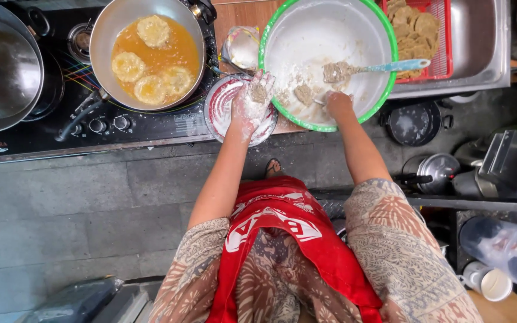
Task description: Coating dough pieces in flour and frying them in a pan of oil.
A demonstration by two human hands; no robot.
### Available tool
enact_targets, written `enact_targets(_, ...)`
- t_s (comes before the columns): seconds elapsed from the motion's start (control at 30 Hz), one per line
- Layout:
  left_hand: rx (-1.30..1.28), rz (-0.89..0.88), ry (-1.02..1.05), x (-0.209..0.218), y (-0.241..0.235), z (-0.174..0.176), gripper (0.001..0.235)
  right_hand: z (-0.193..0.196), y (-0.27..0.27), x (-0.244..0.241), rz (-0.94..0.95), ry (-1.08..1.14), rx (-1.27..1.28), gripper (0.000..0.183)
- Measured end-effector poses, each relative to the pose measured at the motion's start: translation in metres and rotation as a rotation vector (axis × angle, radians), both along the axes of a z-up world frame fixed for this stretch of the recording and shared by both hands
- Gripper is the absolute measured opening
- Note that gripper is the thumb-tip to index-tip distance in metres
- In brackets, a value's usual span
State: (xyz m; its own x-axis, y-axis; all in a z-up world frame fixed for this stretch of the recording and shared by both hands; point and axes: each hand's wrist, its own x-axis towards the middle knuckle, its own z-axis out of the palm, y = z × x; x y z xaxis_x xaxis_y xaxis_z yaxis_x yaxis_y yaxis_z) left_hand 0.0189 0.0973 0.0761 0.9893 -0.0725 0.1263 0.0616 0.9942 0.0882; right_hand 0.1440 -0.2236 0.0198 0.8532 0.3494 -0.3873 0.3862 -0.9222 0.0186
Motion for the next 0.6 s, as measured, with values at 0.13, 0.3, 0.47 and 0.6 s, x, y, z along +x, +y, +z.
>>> enact_targets(0.13, -0.07, 0.009, 0.191, 0.013, -0.015, -0.013, 0.064, 0.038, 0.005, -0.003, 0.049, -0.039, -0.004, 0.032)
enact_targets(0.3, -0.076, 0.021, 0.295, 0.012, -0.03, 0.006, 0.063, 0.034, 0.001, 0.003, 0.16, 0.158, 0.107, 0.034)
enact_targets(0.47, -0.042, 0.009, 0.178, 0.011, -0.039, -0.04, 0.058, 0.149, 0.026, -0.036, 0.071, 0.129, 0.381, 0.029)
enact_targets(0.6, -0.03, 0.034, 0.217, 0.013, -0.04, -0.059, 0.058, 0.189, 0.033, -0.047, 0.072, -0.072, 0.569, 0.024)
